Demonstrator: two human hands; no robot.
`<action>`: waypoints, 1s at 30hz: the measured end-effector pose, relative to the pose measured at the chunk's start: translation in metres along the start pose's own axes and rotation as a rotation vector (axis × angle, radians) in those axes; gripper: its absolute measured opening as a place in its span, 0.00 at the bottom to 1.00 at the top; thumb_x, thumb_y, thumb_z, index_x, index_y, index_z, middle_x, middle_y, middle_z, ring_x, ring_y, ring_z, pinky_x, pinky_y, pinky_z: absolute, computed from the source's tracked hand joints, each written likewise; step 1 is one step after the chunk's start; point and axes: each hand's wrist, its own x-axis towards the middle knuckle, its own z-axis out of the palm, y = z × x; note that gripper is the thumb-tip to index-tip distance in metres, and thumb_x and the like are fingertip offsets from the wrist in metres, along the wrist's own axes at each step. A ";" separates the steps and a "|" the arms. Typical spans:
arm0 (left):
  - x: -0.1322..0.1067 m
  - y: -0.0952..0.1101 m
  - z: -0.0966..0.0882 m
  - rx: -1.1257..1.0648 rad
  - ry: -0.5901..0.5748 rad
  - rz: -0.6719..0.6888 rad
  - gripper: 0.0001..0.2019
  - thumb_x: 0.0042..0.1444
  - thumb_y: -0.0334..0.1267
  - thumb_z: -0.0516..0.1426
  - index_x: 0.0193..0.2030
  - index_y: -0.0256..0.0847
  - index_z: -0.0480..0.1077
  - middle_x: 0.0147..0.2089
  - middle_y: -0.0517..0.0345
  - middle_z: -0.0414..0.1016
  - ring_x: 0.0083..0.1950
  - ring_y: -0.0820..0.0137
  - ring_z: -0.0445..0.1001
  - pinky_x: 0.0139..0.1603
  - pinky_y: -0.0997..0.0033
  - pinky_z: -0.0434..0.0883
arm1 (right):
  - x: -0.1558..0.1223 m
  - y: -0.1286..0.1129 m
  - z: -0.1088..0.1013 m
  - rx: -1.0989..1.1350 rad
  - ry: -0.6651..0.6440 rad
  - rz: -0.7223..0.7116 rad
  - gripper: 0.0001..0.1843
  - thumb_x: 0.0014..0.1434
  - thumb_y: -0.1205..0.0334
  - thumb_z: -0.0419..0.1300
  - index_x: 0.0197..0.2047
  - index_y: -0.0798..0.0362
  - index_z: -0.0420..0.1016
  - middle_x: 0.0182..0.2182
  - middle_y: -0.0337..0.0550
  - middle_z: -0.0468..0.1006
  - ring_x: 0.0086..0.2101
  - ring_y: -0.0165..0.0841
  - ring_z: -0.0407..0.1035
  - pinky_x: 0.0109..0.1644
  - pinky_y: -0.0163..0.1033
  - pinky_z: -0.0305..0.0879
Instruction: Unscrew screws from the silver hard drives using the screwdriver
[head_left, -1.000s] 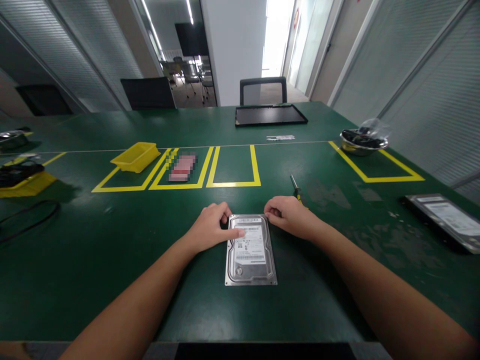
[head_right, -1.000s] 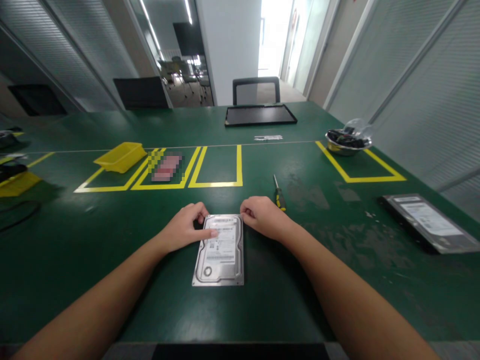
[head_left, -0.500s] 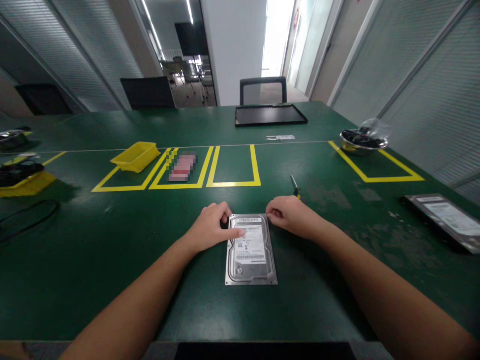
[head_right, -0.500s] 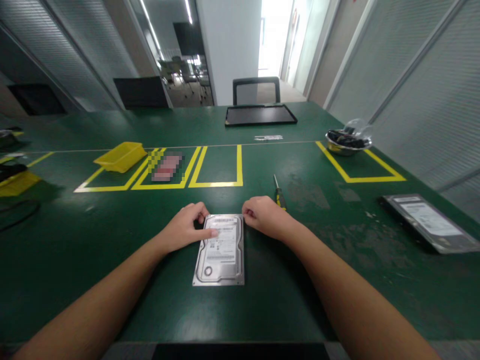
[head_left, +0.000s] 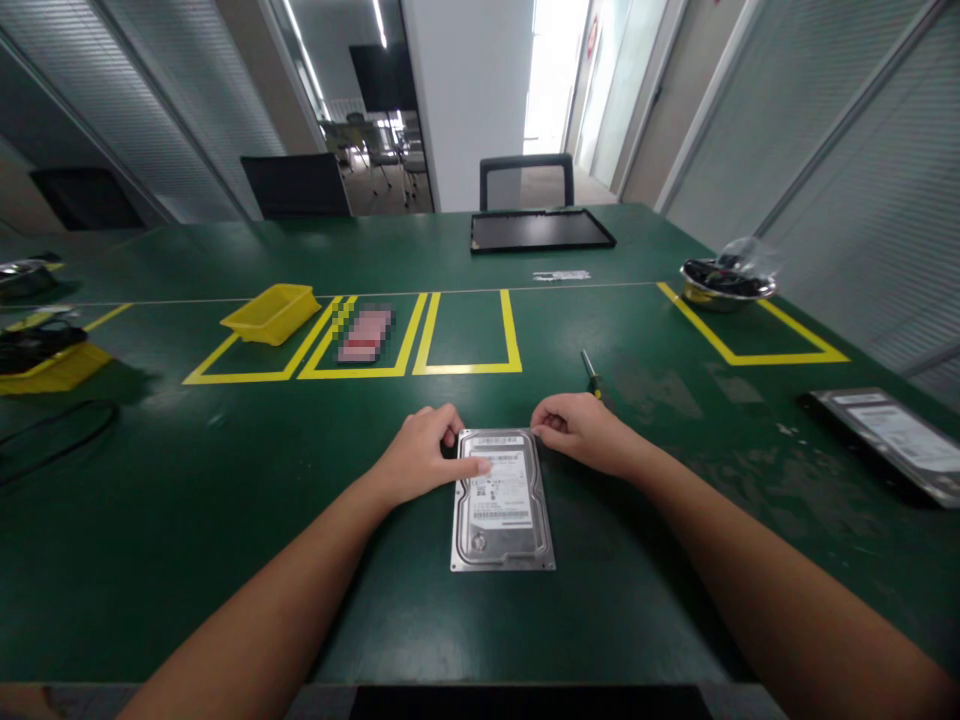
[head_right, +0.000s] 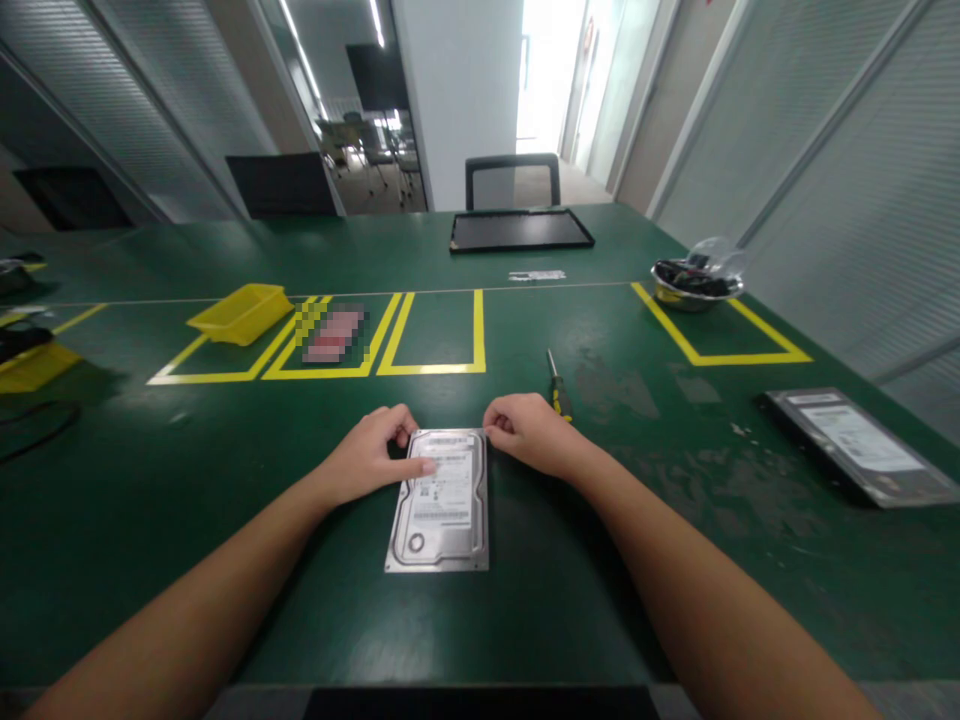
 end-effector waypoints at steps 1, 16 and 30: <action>0.000 0.000 0.000 0.001 0.000 0.001 0.26 0.47 0.64 0.62 0.37 0.41 0.66 0.34 0.59 0.70 0.37 0.64 0.67 0.37 0.66 0.59 | 0.000 0.001 0.000 0.013 0.000 0.008 0.05 0.56 0.67 0.58 0.32 0.54 0.75 0.26 0.39 0.77 0.26 0.27 0.68 0.32 0.33 0.63; -0.001 -0.004 0.001 0.008 0.003 0.008 0.28 0.47 0.66 0.61 0.38 0.42 0.66 0.34 0.60 0.70 0.37 0.64 0.67 0.37 0.65 0.59 | 0.001 0.001 0.005 0.179 0.004 0.091 0.06 0.57 0.62 0.58 0.33 0.55 0.75 0.26 0.40 0.76 0.27 0.28 0.68 0.32 0.34 0.64; -0.001 -0.003 0.001 0.016 0.003 0.008 0.27 0.48 0.65 0.61 0.37 0.42 0.66 0.35 0.59 0.71 0.37 0.64 0.67 0.38 0.65 0.60 | 0.003 -0.001 0.006 0.200 0.014 0.113 0.03 0.54 0.65 0.59 0.31 0.55 0.74 0.24 0.38 0.74 0.25 0.27 0.65 0.29 0.33 0.61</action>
